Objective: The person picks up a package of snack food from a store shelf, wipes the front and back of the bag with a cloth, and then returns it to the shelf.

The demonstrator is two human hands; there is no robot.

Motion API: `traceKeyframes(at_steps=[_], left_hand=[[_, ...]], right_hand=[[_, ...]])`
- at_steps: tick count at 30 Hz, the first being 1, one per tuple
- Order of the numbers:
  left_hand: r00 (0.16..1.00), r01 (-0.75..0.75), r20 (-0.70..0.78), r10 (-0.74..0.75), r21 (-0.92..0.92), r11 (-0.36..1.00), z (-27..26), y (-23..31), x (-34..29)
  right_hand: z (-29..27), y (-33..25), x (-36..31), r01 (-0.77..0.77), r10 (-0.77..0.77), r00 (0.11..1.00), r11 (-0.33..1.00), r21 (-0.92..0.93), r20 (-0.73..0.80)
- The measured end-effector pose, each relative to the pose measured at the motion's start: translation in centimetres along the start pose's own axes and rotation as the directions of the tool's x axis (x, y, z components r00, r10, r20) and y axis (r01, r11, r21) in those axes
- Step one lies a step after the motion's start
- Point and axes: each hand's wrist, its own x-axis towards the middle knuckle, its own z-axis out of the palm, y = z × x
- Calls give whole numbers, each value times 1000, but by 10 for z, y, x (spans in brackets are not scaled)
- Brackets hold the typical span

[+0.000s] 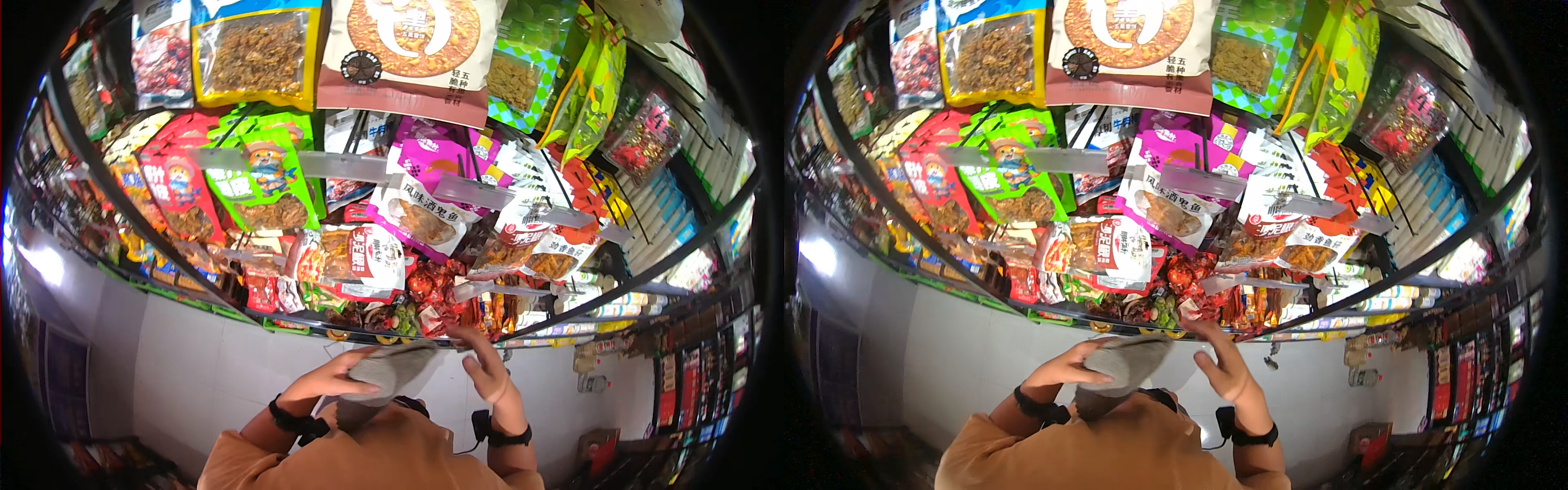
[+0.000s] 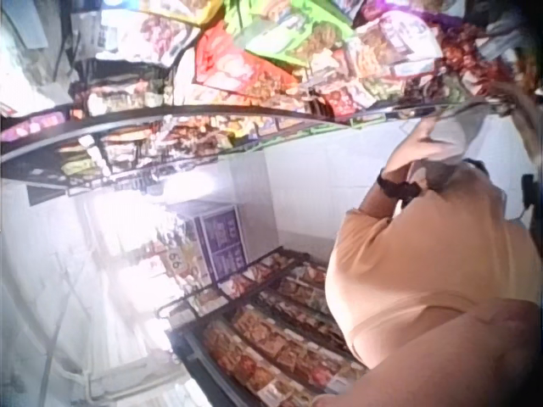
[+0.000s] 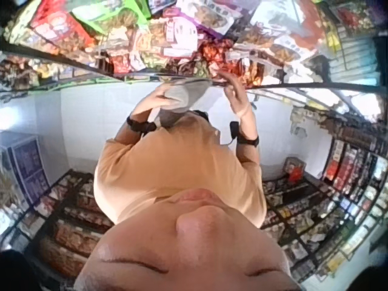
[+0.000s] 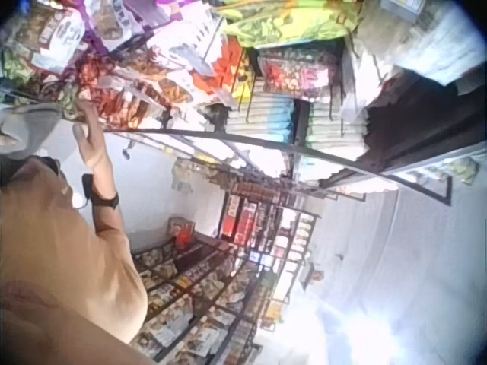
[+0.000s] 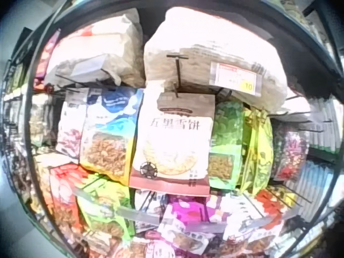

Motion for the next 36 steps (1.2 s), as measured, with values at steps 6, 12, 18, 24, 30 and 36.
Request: traceKeyframes(at_steps=[6, 12, 18, 24, 30, 36], left_hand=[[801, -61, -505, -321, -602, 796, -77, -68, -90], [729, -193, -549, -409, -738, 647, -112, -63, -109], [666, -237, -662, -344, -625, 744, -107, -64, -98], [660, -161, -685, -308, -530, 833, -56, -59, -58], [680, -142, -647, -346, -579, 803, 2, -53, 13], [701, -210, -638, -317, -610, 764, 82, -25, 115]], right_hand=[[9, 21, 60, -93, -21, 881, 971, -218, -472], [-83, 65, 92, -175, 250, 522, 967, 184, -815], [-126, 109, 108, -271, 257, 515, 954, 129, -818], [-137, 127, 95, -18, 57, 612, 998, 58, -789], [-131, 81, 57, -83, 285, 752, 935, 344, -594], [-153, 55, 1, -165, 309, 929, 838, 520, -203]])
